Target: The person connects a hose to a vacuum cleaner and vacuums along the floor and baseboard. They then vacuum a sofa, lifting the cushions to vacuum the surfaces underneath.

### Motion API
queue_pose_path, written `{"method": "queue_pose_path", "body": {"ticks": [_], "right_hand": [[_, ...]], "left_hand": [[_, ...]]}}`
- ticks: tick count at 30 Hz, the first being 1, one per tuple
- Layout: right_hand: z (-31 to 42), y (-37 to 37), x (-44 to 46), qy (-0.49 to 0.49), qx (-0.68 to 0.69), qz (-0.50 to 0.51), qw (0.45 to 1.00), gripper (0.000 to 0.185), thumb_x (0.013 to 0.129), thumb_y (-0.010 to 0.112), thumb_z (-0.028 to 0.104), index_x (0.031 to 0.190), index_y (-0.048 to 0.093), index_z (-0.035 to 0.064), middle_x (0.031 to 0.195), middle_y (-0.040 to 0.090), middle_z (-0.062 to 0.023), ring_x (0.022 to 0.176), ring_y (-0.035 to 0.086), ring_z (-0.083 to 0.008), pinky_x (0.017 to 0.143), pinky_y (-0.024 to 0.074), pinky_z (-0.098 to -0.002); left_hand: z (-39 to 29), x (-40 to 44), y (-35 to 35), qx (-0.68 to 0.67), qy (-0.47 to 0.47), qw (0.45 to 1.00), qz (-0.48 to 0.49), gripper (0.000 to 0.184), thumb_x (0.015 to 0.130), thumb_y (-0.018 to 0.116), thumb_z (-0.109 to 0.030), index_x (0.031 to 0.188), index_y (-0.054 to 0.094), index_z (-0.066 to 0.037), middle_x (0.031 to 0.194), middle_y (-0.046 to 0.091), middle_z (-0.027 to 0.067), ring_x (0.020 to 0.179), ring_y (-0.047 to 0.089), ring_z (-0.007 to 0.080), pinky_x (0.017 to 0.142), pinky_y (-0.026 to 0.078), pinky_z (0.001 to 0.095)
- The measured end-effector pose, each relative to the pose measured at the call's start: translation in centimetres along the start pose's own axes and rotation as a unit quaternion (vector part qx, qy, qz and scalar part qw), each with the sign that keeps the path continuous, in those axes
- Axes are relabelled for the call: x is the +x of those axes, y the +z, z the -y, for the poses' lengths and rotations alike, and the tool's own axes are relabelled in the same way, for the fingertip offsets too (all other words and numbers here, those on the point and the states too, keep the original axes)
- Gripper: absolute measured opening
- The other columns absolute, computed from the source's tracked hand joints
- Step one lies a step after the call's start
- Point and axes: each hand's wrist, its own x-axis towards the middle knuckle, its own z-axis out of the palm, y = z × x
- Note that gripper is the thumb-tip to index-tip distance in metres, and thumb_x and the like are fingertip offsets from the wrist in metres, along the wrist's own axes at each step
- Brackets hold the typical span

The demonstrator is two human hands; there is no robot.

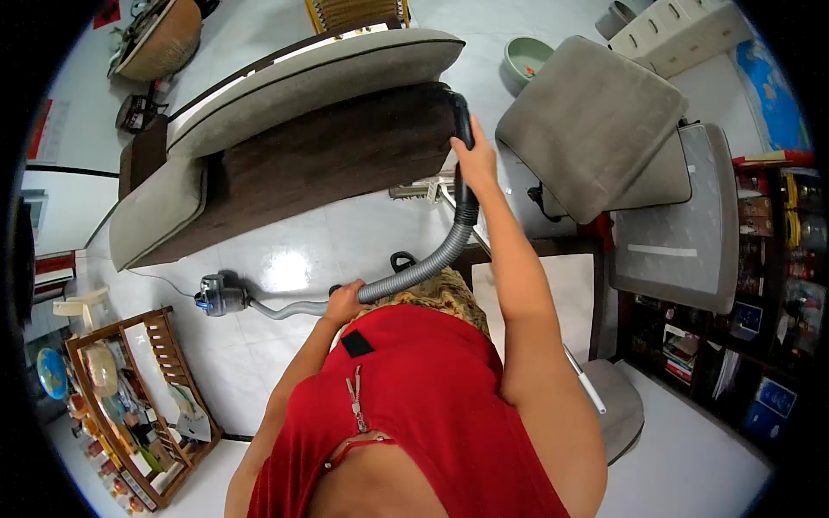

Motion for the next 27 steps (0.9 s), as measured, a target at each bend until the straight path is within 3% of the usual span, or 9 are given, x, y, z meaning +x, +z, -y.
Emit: {"method": "queue_pose_path", "body": {"ticks": [4, 9, 12, 14, 16, 18, 21, 25, 27], "right_hand": [[-4.0, -1.6, 2.2, -0.054, -0.132, -0.167, 0.976, 0.073, 0.086, 0.067, 0.027, 0.15, 0.036, 0.0108, 0.091, 0.069, -0.0202, 0.066, 0.069, -0.0256, 0.06, 0.0548, -0.0393], [-1.0, 0.2, 0.9, -0.009, 0.154, -0.035, 0.987, 0.074, 0.086, 0.07, 0.012, 0.151, 0.035, 0.0094, 0.082, 0.06, -0.0058, 0.055, 0.055, -0.0142, 0.048, 0.0505, -0.0307], [0.3, 4.3, 1.5, -0.007, 0.178, -0.028, 0.984, 0.075, 0.086, 0.069, 0.013, 0.151, 0.034, 0.0098, 0.088, 0.064, -0.0093, 0.064, 0.062, -0.0159, 0.047, 0.0515, -0.0304], [1.3, 7.2, 1.5, -0.037, 0.128, -0.035, 0.991, 0.076, 0.086, 0.068, 0.02, 0.152, 0.032, 0.0091, 0.101, 0.069, -0.0188, 0.078, 0.069, -0.0277, 0.06, 0.0564, -0.0385], [1.8, 9.7, 1.3, -0.051, 0.008, -0.018, 0.998, 0.079, 0.083, 0.068, 0.029, 0.151, 0.032, 0.0086, 0.113, 0.065, -0.0301, 0.098, 0.066, -0.0427, 0.085, 0.0519, -0.046], [3.2, 11.2, -1.0, -0.041, -0.006, 0.035, 0.999, 0.081, 0.081, 0.068, 0.031, 0.151, 0.032, 0.0101, 0.113, 0.063, -0.0325, 0.106, 0.062, -0.0457, 0.094, 0.0475, -0.0462], [2.9, 13.1, -3.5, -0.077, 0.016, 0.114, 0.99, 0.078, 0.083, 0.067, 0.027, 0.151, 0.032, 0.0107, 0.102, 0.068, -0.0282, 0.09, 0.068, -0.0415, 0.084, 0.0528, -0.0447], [3.9, 10.2, -3.3, -0.026, 0.088, 0.097, 0.991, 0.075, 0.083, 0.068, 0.02, 0.15, 0.035, 0.0083, 0.097, 0.069, -0.0214, 0.059, 0.069, -0.0248, 0.059, 0.0558, -0.0364], [0.9, 8.9, -0.8, -0.063, 0.14, 0.046, 0.987, 0.074, 0.085, 0.068, 0.016, 0.15, 0.035, 0.0061, 0.099, 0.07, -0.0182, 0.06, 0.068, -0.0201, 0.056, 0.0562, -0.0333]], "left_hand": [[0.1, 0.9, 0.4, -0.007, 0.012, 1.0, 0.002, 0.046, 0.068, 0.081, -0.025, 0.105, 0.059, -0.008, 0.09, 0.068, 0.0199, 0.087, 0.066, 0.0401, 0.075, 0.053, 0.0486], [0.4, -1.4, -0.2, -0.008, 0.008, 0.999, -0.044, 0.046, 0.068, 0.081, -0.027, 0.104, 0.059, -0.007, 0.09, 0.068, 0.0194, 0.087, 0.067, 0.0392, 0.075, 0.053, 0.0485], [1.1, -2.4, -0.7, -0.019, -0.042, 0.997, -0.055, 0.047, 0.068, 0.08, -0.028, 0.104, 0.06, -0.007, 0.089, 0.069, 0.0194, 0.086, 0.067, 0.0394, 0.074, 0.053, 0.0485], [2.1, -3.7, -0.8, -0.034, -0.075, 0.995, -0.062, 0.047, 0.068, 0.08, -0.029, 0.104, 0.06, -0.006, 0.088, 0.069, 0.0194, 0.085, 0.067, 0.0398, 0.074, 0.053, 0.0488], [3.5, -5.3, -0.6, -0.046, -0.086, 0.993, -0.074, 0.047, 0.068, 0.08, -0.029, 0.104, 0.06, -0.007, 0.087, 0.069, 0.0195, 0.083, 0.067, 0.0403, 0.074, 0.053, 0.0491], [3.8, -7.1, -0.5, -0.033, -0.106, 0.992, -0.056, 0.044, 0.071, 0.079, -0.034, 0.101, 0.061, -0.007, 0.087, 0.069, 0.0204, 0.082, 0.067, 0.0407, 0.073, 0.053, 0.0492], [2.9, -9.6, -0.7, -0.05, -0.133, 0.989, -0.04, 0.046, 0.076, 0.076, -0.044, 0.098, 0.062, -0.006, 0.087, 0.069, 0.0217, 0.085, 0.067, 0.0407, 0.073, 0.051, 0.0487], [2.2, -9.8, -0.7, -0.067, -0.131, 0.987, -0.065, 0.045, 0.076, 0.076, -0.043, 0.098, 0.062, -0.006, 0.089, 0.068, 0.0221, 0.088, 0.066, 0.0413, 0.074, 0.05, 0.0489], [1.9, -7.8, -0.6, -0.034, -0.115, 0.99, -0.073, 0.043, 0.076, 0.076, -0.04, 0.098, 0.062, -0.006, 0.089, 0.068, 0.022, 0.088, 0.065, 0.0413, 0.075, 0.05, 0.0485]]}}
